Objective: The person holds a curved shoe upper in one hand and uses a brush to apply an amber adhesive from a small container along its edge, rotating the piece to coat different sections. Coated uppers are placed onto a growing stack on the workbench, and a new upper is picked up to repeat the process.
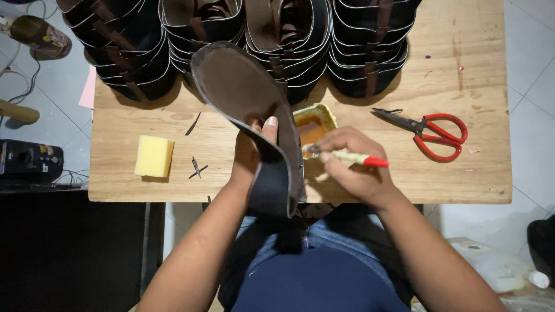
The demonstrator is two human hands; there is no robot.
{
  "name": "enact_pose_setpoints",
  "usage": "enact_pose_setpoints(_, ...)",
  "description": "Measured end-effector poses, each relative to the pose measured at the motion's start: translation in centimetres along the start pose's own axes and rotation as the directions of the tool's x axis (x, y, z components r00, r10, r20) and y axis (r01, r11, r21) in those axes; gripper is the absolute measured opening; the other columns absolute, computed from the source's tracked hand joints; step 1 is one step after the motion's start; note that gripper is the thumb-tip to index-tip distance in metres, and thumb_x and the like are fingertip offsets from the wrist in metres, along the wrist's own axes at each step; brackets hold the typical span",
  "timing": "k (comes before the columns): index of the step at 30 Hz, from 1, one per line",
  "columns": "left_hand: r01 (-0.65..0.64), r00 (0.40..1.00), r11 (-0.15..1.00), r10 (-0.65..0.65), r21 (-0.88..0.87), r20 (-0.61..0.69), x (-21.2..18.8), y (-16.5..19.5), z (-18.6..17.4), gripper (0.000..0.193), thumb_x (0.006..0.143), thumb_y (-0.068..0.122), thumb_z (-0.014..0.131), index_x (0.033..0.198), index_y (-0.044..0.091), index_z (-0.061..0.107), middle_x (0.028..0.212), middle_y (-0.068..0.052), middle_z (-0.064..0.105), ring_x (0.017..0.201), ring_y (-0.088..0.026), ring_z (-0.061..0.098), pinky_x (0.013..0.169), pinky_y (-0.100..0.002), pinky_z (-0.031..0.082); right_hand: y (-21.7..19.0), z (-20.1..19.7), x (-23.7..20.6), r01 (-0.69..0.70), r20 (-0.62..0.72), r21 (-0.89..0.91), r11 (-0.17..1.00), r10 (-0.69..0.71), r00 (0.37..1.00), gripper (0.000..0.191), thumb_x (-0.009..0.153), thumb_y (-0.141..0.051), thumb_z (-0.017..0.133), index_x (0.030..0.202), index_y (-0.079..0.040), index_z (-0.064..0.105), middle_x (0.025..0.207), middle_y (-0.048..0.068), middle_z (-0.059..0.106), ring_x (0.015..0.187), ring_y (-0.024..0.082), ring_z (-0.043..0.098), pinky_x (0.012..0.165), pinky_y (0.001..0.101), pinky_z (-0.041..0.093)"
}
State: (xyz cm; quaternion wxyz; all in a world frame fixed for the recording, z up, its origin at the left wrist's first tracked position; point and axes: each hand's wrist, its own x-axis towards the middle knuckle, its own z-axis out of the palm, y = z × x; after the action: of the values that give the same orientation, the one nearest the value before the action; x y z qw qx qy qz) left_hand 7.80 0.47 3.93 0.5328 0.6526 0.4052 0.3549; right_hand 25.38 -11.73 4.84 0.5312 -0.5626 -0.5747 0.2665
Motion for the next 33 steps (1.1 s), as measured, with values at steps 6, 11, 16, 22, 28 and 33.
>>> enact_pose_setpoints(6,-0.075,0.997,0.996,0.073,0.047,0.029,-0.2,0.0,0.1,0.027,0.106,0.023,0.049,0.105,-0.002,0.057,0.090,-0.013,0.064,0.082,-0.023,0.061,0.075,-0.036,0.051,2.0,0.6,0.0,-0.196,-0.113,0.463,0.864,0.276,0.954,0.024,0.102,-0.007,0.062,0.123,0.005,0.061,0.116,0.015,0.072,0.103,0.019,0.073,0.092,0.0322,0.061)
enact_pose_setpoints(11,-0.133,0.991,0.989,0.133,-0.071,-0.008,-0.2,-0.2,1.0,0.022,0.107,0.019,0.050,0.110,-0.001,0.056,0.095,-0.012,0.063,0.086,-0.021,0.060,0.077,-0.035,0.052,2.7,1.6,-0.7,-0.238,-0.143,0.464,0.853,0.337,0.931,0.023,0.102,-0.005,0.061,0.122,0.005,0.061,0.111,0.018,0.073,0.099,0.020,0.074,0.088,0.0311,0.062)
enact_pose_setpoints(16,-0.028,0.999,0.999,0.029,-0.043,0.036,-0.3,-1.0,0.6,0.019,0.107,0.019,0.050,0.108,0.000,0.054,0.091,-0.010,0.062,0.082,-0.019,0.059,0.075,-0.035,0.052,2.4,1.0,-1.0,-0.218,-0.134,0.321,0.922,0.272,0.953,0.016,0.101,-0.002,0.064,0.116,0.003,0.065,0.113,0.014,0.069,0.093,0.016,0.067,0.081,0.0280,0.055)
enact_pose_setpoints(22,-0.066,0.998,0.991,0.064,-0.115,-0.019,0.1,-2.0,1.4,0.019,0.107,0.016,0.056,0.101,-0.001,0.050,0.083,-0.009,0.053,0.076,-0.017,0.050,0.067,-0.033,0.045,1.2,0.4,0.3,0.029,-0.056,0.047,0.998,-0.026,0.998,0.014,0.096,-0.002,0.067,0.110,0.001,0.066,0.118,0.013,0.069,0.110,0.023,0.066,0.100,0.0354,0.053)
enact_pose_setpoints(28,-0.189,0.982,0.960,0.184,-0.206,-0.043,0.3,-3.3,0.5,0.015,0.109,0.014,0.057,0.102,0.001,0.055,0.087,-0.004,0.055,0.081,-0.013,0.053,0.074,-0.031,0.048,0.1,0.3,-1.1,0.002,0.071,0.035,0.999,-0.005,0.997,0.011,0.091,-0.004,0.068,0.101,0.001,0.066,0.110,0.012,0.071,0.104,0.021,0.070,0.094,0.0350,0.055)
enact_pose_setpoints(33,-0.172,0.984,0.974,0.163,-0.150,-0.070,0.8,-2.6,0.3,0.018,0.107,0.016,0.057,0.099,0.000,0.055,0.083,-0.006,0.056,0.077,-0.014,0.054,0.070,-0.031,0.047,0.5,-0.4,-1.8,-0.121,0.153,0.088,0.989,0.106,0.983,0.009,0.091,-0.005,0.066,0.098,0.000,0.066,0.104,0.012,0.071,0.100,0.021,0.070,0.091,0.0344,0.056)
